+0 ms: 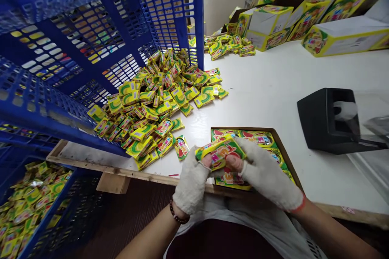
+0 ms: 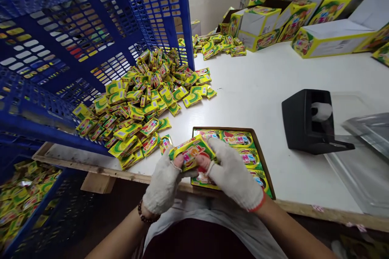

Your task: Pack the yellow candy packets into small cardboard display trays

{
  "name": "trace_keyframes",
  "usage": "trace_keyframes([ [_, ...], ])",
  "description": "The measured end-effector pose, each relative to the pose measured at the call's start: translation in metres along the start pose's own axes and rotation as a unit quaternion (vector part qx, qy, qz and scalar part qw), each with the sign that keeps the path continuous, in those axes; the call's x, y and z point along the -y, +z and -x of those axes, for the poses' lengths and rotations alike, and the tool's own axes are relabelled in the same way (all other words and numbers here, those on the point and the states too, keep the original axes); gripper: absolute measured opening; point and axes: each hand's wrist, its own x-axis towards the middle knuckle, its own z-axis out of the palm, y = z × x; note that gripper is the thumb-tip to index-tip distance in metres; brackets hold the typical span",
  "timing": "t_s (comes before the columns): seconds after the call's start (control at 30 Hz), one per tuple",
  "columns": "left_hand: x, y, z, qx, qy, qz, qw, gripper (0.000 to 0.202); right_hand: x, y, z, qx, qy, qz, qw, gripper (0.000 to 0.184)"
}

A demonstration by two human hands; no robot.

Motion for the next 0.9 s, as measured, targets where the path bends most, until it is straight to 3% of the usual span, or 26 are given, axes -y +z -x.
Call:
trace_keyframes([
  [0.1, 0.003, -0.008, -0.008, 0.013, 0.035, -0.092, 0.995, 0.039, 0.007, -0.015, -0.015, -0.033, 0.088, -0.149, 0.984, 0.047],
  [0.2, 0.007, -0.042, -0.022, -0.068, 0.063, -0.225, 0.970, 0.039, -0.004, -0.039, -0.036, -0.066, 0.085, -0.135, 0.985, 0.052],
  [0.27, 0.012, -0.068, -0.029, -0.123, 0.081, -0.367, 0.919, 0.035, -0.016, -0.051, -0.051, -0.014, 0.073, -0.094, 0.993, 0.047],
  [0.37, 0.021, -0.089, -0.034, -0.136, 0.093, -0.545, 0.822, 0.035, -0.031, -0.050, -0.070, 0.122, 0.040, -0.017, 0.992, 0.039],
  [0.47, 0.029, -0.082, -0.036, -0.142, 0.079, -0.650, 0.742, 0.047, -0.032, -0.029, -0.074, 0.219, -0.010, 0.091, 0.971, 0.029],
  [0.57, 0.037, -0.066, -0.042, -0.156, 0.057, -0.695, 0.699, 0.065, -0.029, -0.006, -0.069, 0.232, -0.043, 0.163, 0.958, 0.015],
  [0.67, 0.044, -0.060, -0.051, -0.158, 0.057, -0.687, 0.707, 0.050, -0.036, 0.009, -0.062, 0.190, -0.130, 0.170, 0.958, 0.009],
  [0.77, 0.048, -0.066, -0.057, -0.180, 0.095, -0.598, 0.775, 0.036, -0.047, 0.013, -0.059, 0.148, -0.201, 0.148, 0.957, 0.023],
  [0.83, 0.044, -0.070, -0.054, -0.187, 0.121, -0.526, 0.821, 0.039, -0.050, 0.010, -0.058, 0.112, -0.182, 0.098, 0.972, 0.027],
  [0.9, 0.034, -0.069, -0.048, -0.169, 0.170, -0.476, 0.846, 0.047, -0.047, 0.006, -0.060, 0.053, -0.105, 0.013, 0.993, 0.028],
])
